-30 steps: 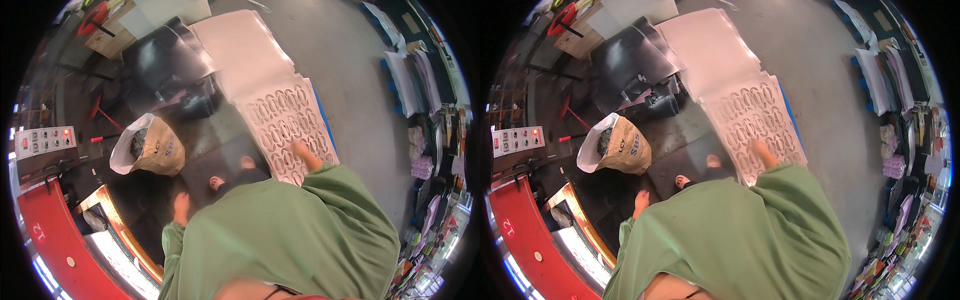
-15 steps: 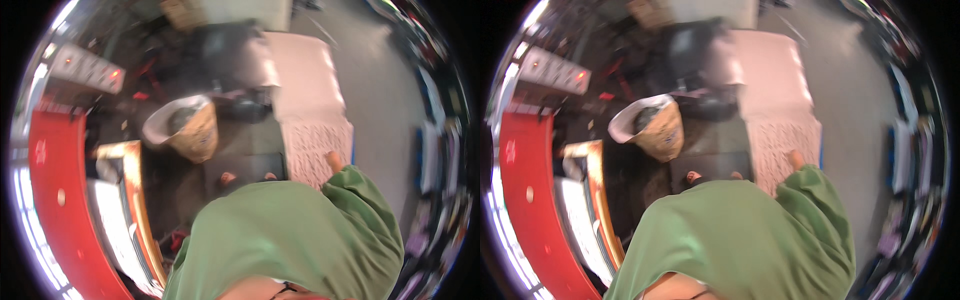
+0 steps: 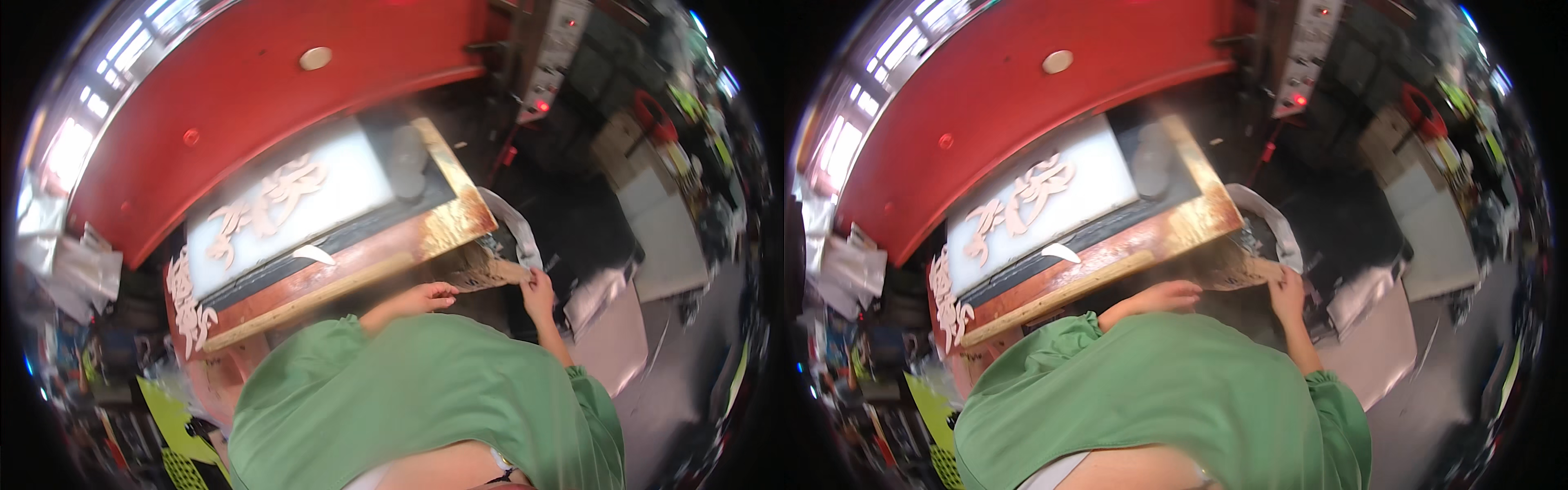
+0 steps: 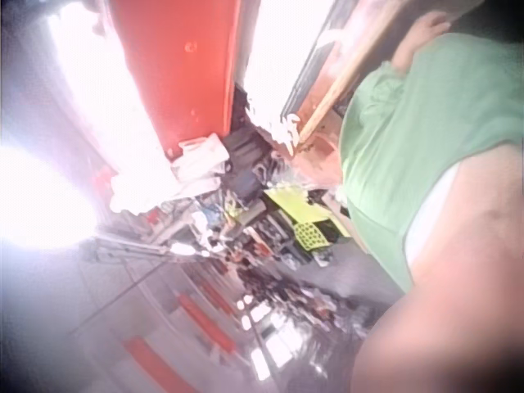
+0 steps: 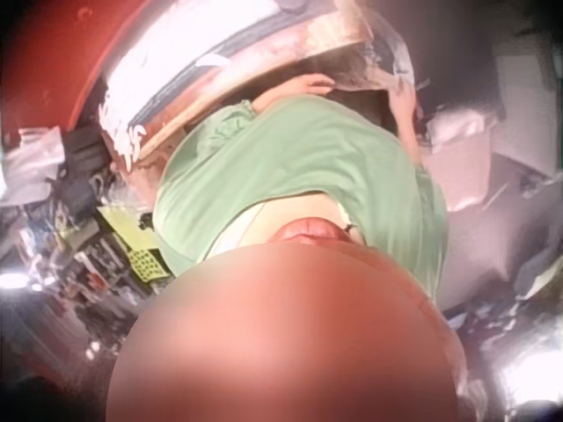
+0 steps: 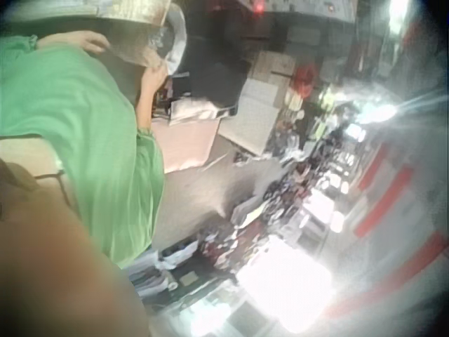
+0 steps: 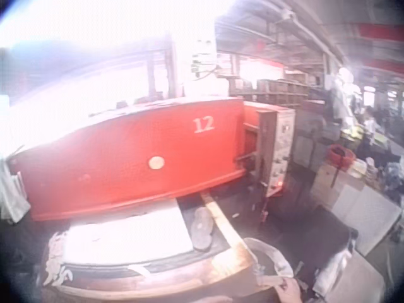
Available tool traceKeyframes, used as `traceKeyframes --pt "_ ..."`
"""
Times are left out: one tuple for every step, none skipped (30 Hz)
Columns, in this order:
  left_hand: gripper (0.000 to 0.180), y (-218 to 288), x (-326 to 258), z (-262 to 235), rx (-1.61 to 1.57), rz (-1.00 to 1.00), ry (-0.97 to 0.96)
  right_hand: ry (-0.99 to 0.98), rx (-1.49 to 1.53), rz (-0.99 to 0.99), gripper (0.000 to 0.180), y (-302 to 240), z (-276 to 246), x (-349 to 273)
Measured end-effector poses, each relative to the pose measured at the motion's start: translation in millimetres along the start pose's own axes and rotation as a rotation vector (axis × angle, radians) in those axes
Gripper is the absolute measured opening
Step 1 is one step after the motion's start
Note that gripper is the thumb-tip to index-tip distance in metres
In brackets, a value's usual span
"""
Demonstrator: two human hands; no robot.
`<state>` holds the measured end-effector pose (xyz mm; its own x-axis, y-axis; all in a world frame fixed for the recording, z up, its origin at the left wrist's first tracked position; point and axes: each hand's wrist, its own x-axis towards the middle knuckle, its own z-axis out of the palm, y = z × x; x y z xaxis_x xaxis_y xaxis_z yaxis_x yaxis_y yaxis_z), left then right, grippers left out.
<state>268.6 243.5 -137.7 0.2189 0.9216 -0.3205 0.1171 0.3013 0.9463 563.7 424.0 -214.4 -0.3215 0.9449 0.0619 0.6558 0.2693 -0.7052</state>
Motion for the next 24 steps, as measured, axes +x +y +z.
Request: traceKeyframes --pt "0.039 11 -8 -7 -0.074 0.050 0.020 0.019 -0.081 -0.240 0.050 -44 12 27" --pt "0.039 23 -16 -13 -0.146 0.103 0.036 -0.059 0.130 -0.327 0.053 -90 23 51" --pt "0.034 34 -28 -18 -0.150 0.140 0.142 -0.032 -0.015 -0.543 0.054 -132 30 69" --pt "0.031 43 -41 -27 0.000 0.201 0.233 -0.072 -0.082 -0.546 0.057 -173 38 79" --pt "0.029 51 -54 -37 0.160 0.243 0.327 -0.164 0.045 -0.572 0.061 -213 48 93" --pt "0.027 56 -66 -45 0.325 0.332 0.433 -0.120 -0.050 -0.725 0.059 -246 54 99" --pt "0.025 58 -76 -48 0.401 0.376 0.653 -0.062 -0.118 -0.903 0.058 -273 58 103" --pt "0.027 57 -88 -59 0.572 0.327 0.784 -0.009 -0.190 -1.050 0.056 -298 64 107" --pt "0.029 52 -103 -71 0.746 0.275 0.911 -0.052 -0.108 -1.108 0.053 -320 76 111" --pt "0.031 45 -116 -80 0.921 0.209 1.032 -0.090 -0.024 -1.187 0.050 -341 90 118" --pt "0.035 36 -124 -89 1.003 0.180 1.125 -0.250 -0.016 -1.172 0.065 -361 108 126" --pt "0.039 26 -131 -96 1.094 0.157 1.226 -0.325 -0.069 -1.120 0.074 -377 125 133" --pt "0.044 17 -138 -100 1.108 0.045 1.209 -0.396 -0.120 -1.078 0.084 -394 146 142" --pt "0.045 8 -143 -106 1.137 0.010 1.225 -0.453 -0.147 -1.061 0.094 -415 170 150" --pt "0.047 1 -146 -108 1.159 -0.034 1.235 -0.474 -0.312 -1.088 0.106 -432 190 160" --pt "0.049 -5 -151 -107 1.165 -0.109 1.218 -0.484 -0.455 -1.128 0.118 -446 208 168" --pt "0.043 -10 -155 -111 1.168 -0.066 1.193 -0.508 -0.526 -1.123 0.123 -457 224 173" --pt "0.041 -12 -159 -113 1.158 -0.065 1.175 -0.571 -0.550 -1.097 0.123 -466 238 177" --pt "0.039 -14 -162 -116 1.132 -0.078 1.135 -0.616 -0.539 -1.085 0.122 -474 250 179" --pt "0.036 -14 -165 -118 1.105 -0.086 1.093 -0.666 -0.583 -1.042 0.121 -480 260 178" --pt "0.033 -15 -171 -120 1.094 -0.046 1.123 -0.687 -0.564 -1.088 0.119 -486 270 176" --pt "0.029 -15 -175 -120 1.085 -0.006 1.153 -0.709 -0.564 -1.126 0.117 -491 279 173" --pt "0.026 -16 -180 -120 1.075 0.035 1.183 -0.725 -0.565 -1.167 0.115 -497 287 166" --pt "0.023 -16 -188 -121 1.122 0.024 1.148 -0.719 -0.541 -1.209 0.115 -503 298 156"
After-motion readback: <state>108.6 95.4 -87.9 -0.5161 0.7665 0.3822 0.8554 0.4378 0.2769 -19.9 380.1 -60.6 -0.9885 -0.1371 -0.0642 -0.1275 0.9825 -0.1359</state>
